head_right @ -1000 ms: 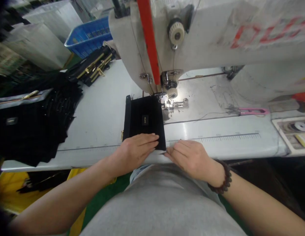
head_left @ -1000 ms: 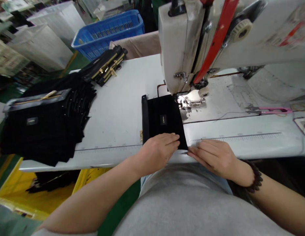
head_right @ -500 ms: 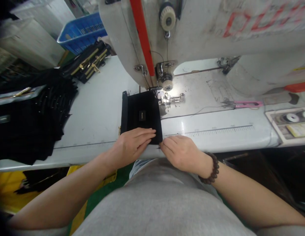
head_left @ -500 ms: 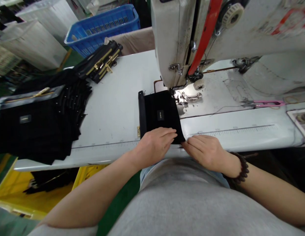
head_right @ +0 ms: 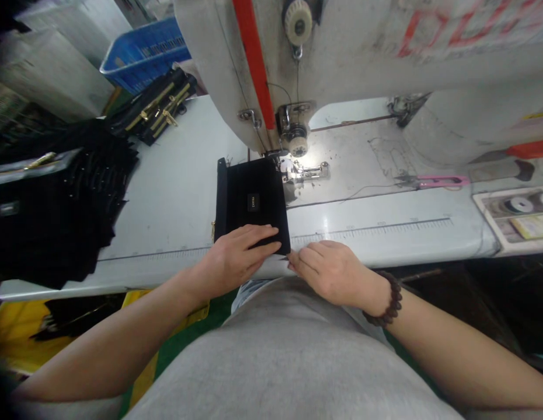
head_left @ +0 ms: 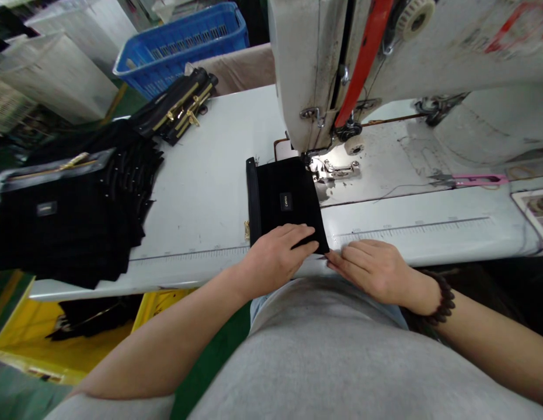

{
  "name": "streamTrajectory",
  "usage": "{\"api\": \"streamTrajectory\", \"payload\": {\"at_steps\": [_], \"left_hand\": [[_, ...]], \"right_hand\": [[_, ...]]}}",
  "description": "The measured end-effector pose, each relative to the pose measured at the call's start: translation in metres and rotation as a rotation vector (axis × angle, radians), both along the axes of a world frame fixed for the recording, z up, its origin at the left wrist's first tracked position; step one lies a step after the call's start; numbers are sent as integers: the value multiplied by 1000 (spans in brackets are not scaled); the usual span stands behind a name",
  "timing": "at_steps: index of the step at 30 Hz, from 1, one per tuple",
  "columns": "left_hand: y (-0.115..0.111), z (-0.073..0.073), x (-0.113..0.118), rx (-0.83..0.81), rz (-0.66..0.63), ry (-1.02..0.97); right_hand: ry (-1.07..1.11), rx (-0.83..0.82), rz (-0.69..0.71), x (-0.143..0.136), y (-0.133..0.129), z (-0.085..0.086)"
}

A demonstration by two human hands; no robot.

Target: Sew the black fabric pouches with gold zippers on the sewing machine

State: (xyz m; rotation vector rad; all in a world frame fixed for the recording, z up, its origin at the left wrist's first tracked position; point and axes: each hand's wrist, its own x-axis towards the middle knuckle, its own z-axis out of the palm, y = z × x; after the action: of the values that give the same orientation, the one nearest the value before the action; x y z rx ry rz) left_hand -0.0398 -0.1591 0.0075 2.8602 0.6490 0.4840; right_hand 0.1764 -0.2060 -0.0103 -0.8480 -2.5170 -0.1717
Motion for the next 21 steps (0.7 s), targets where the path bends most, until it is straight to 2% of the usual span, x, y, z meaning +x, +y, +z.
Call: {"api": "streamTrajectory", "payload": {"at_steps": [4,8,16,21], "left_hand": [[-1,-1,0,33,-33,18],[-1,-1,-1,50,-56,66],[-1,1,-1,4,-36,95],[11,-2,0,14,-12,55]], "right_hand": [[37,-17,18,4,-1,0],[96,-77,-23,8,-2,0],[-30,-74,-23,1,1,6],[-95,-89,-41,1,12,10]]}}
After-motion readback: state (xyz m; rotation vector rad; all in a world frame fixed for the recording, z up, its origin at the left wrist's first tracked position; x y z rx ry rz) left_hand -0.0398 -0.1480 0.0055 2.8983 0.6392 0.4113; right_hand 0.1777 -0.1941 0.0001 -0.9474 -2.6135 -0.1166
